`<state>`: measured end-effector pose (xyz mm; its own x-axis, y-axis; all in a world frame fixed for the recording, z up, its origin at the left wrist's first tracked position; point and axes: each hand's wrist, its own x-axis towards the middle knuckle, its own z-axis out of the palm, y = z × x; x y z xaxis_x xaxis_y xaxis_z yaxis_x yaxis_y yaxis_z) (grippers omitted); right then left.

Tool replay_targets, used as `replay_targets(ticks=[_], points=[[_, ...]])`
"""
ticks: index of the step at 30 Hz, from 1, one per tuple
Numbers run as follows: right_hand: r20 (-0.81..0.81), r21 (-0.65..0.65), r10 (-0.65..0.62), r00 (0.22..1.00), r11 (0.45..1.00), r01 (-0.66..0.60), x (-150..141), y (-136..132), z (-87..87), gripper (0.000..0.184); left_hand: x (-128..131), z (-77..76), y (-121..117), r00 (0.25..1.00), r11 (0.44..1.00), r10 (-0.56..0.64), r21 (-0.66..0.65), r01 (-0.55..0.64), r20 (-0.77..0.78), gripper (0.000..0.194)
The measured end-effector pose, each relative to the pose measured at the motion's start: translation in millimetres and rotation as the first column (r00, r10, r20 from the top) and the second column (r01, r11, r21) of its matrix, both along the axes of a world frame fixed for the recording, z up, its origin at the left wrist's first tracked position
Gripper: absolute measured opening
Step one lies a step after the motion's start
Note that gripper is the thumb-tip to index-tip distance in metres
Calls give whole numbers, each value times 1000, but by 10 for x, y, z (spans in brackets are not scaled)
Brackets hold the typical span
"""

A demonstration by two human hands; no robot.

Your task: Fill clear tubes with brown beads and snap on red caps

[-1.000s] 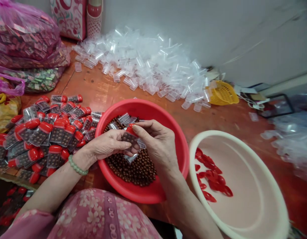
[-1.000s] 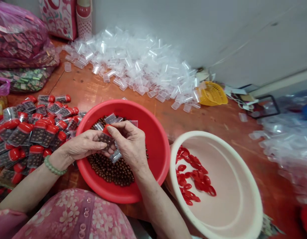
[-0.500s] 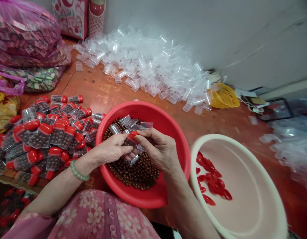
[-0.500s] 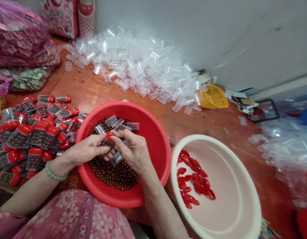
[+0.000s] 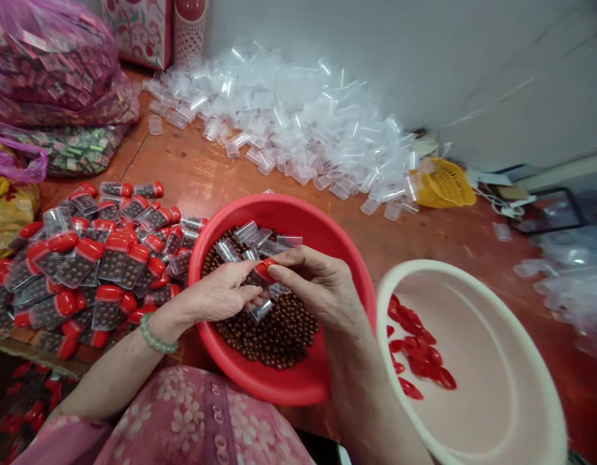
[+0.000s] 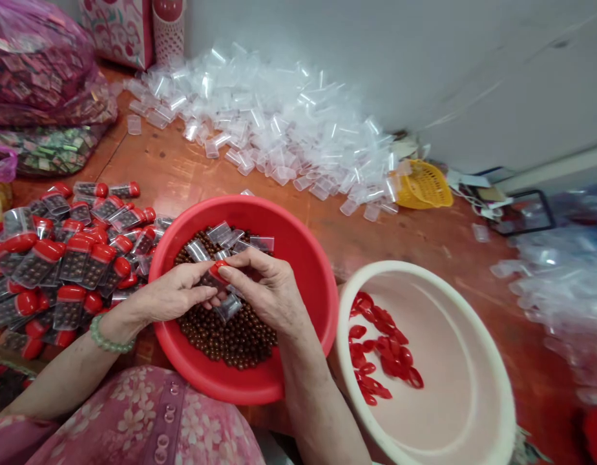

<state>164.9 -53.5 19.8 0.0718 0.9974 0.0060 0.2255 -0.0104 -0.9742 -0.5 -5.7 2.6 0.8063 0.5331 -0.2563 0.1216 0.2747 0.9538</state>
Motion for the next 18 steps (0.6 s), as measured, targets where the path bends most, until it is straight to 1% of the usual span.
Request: replay_targets(ticks=[2,4,6,7,9,10,13,14,16,18], points=[[11,27,-7,1000,1000,7,20,-2,-17,10,-3,-2,1,1000,999,-15,41,16,-12,37],[75,49,27,997,998,-31,43,-10,-36,8,1,-7,1,1000,994,-19,107,22,-24,40],[208,70,85,974,992,-102,58,-26,-42,9,8,-15,-1,999,981,4,193,5,-43,40],[294,86,106,950,987,-137,59,-38,-38,10,10,-20,-2,998,973,22,230,-9,-51,40],[471,134,114,874,971,-199,42,-68,-24,15,12,-33,0,997,966,46,258,-30,-58,37],[549,159,108,829,960,-230,25,-85,-20,22,10,-41,2,997,967,50,251,-33,-58,36],[714,204,72,697,930,-305,-39,-126,-42,53,3,-64,9,996,984,62,173,-51,-58,29],[751,212,56,658,924,-319,-61,-132,-61,60,2,-71,10,996,989,68,139,-59,-64,27],[809,242,1,587,911,-334,-100,-130,-109,66,4,-83,13,995,995,72,80,-67,-64,26],[853,290,-75,517,892,-348,-133,-112,-152,63,12,-97,16,996,996,76,59,-74,-44,28]])
